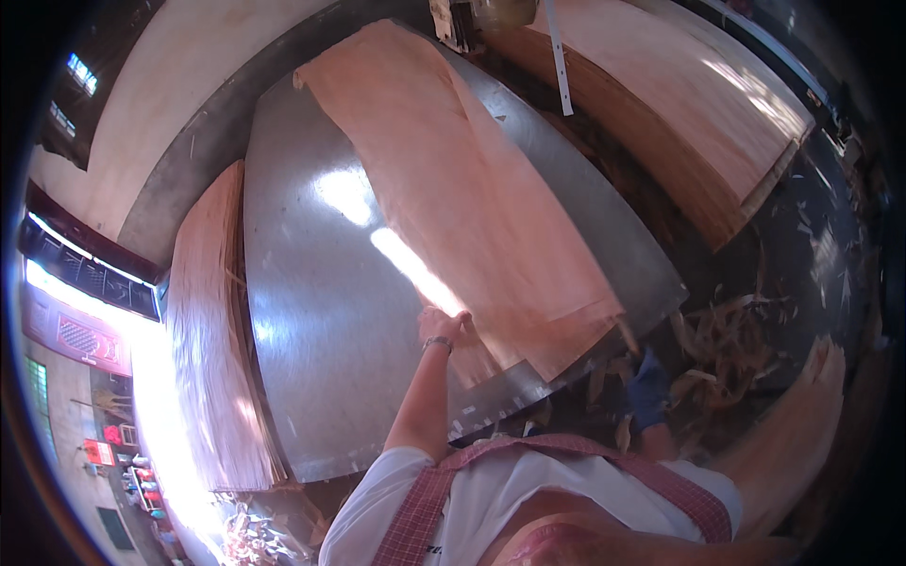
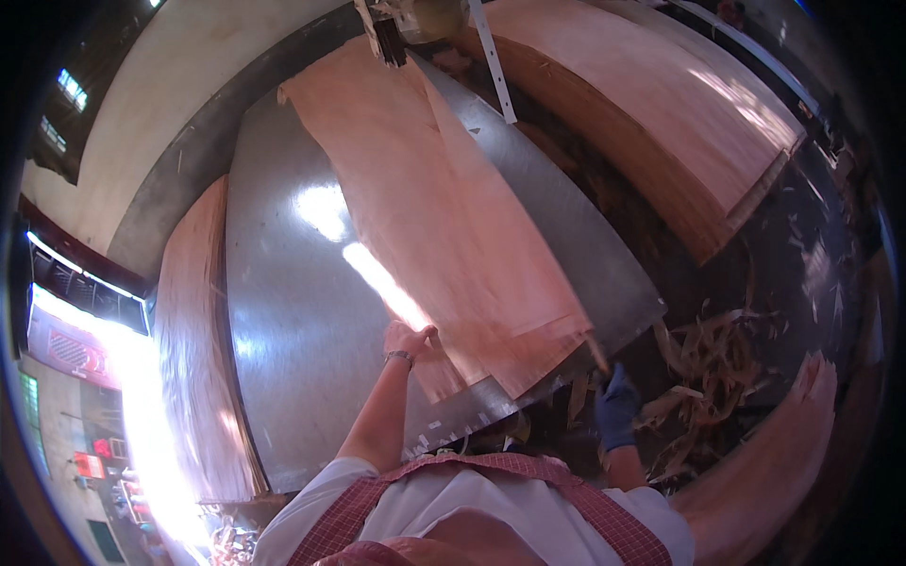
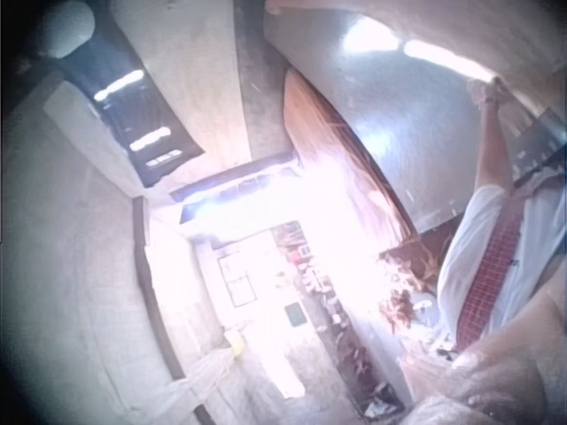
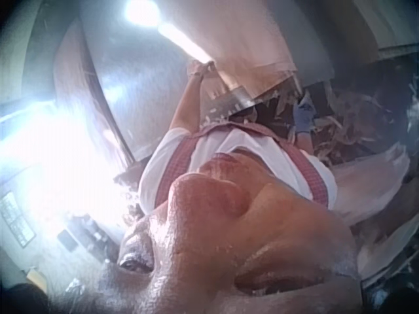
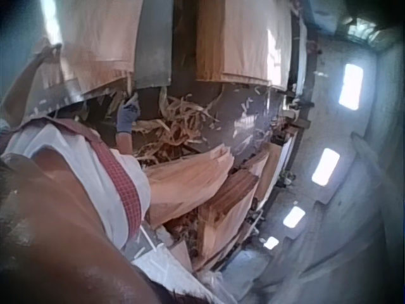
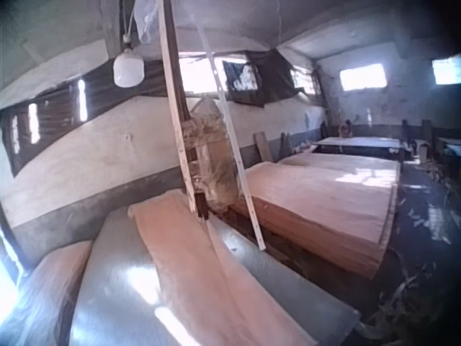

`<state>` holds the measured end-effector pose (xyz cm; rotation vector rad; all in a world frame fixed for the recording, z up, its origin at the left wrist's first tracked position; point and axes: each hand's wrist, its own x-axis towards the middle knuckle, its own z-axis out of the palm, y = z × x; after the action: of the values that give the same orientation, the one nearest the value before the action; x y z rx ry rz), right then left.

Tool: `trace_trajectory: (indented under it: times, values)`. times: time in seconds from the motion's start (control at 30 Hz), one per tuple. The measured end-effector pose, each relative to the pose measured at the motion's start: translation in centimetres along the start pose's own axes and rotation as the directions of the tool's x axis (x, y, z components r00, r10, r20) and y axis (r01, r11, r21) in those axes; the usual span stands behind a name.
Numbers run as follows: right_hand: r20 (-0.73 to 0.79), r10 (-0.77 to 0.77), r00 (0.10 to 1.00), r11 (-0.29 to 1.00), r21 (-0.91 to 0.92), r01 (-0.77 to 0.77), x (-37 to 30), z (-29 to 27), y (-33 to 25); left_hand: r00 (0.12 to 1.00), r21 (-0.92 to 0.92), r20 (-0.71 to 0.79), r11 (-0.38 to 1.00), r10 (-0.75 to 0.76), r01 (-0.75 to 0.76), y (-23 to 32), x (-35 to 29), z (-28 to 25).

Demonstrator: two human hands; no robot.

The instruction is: The person processes wood veneer sheets by flipping them over, using a utility knife to trim edges and cut specific sections, and sorting the sheets onto stacks.

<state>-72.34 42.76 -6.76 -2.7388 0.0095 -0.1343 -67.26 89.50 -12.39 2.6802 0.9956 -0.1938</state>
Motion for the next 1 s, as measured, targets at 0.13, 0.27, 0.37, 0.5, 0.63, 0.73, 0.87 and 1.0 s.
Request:
trace_trajectory:
  times: [0.13, 0.27, 0.37, 0.5, 0.63, 0.73, 0.87, 1.0]
  values:
    - [-0.257, -0.115, 0.96, 0.991, -0.101, 0.092, 6.1, 2.1, 2.5, 0.998, 0.008, -0.032, 0.998, -0.054, 0.055, 0.2, -0.2, -0.3]
    - [0.085, 0.027, 0.996, 0.995, -0.096, -0.018, 12.4, 2.9, -3.4, 0.943, -0.087, 0.266, 0.97, -0.198, 0.228, 1.1, -0.1, -2.5]
    - [0.148, 0.057, 0.987, 0.993, -0.115, -0.04, 15.2, 5.6, -3.6, 0.92, -0.061, 0.356, 0.979, -0.162, 0.196, 0.3, 1.2, -2.8]
    - [0.058, 0.048, 0.997, 0.987, -0.158, -0.039, 14.6, 9.1, -1.0, 0.973, -0.118, 0.137, 0.973, -0.184, 0.2, 1.6, -0.7, -1.9]
    - [0.025, -0.059, 0.998, 0.987, -0.15, 0.063, 10.9, 9.3, -0.8, 0.985, -0.13, -0.071, 0.981, -0.156, 0.146, -0.9, -2.2, -0.6]
    - [-0.183, -0.079, 0.98, 0.996, -0.042, 0.073, 9.7, 8.0, -1.4, 0.963, -0.151, -0.057, 0.956, -0.264, 0.253, 0.4, -3.0, -0.9]
    - [0.028, -0.008, 1.0, 0.987, -0.161, 0.012, 16.5, 6.2, -2.4, 0.946, -0.267, 0.172, 0.912, -0.275, 0.313, -2.6, 0.0, 1.5]
    - [0.043, 0.071, 0.997, 0.97, -0.234, -0.059, 20.8, 7.3, 1.8, 0.967, -0.35, 0.119, 0.902, -0.226, 0.253, 0.7, -1.0, 0.2]
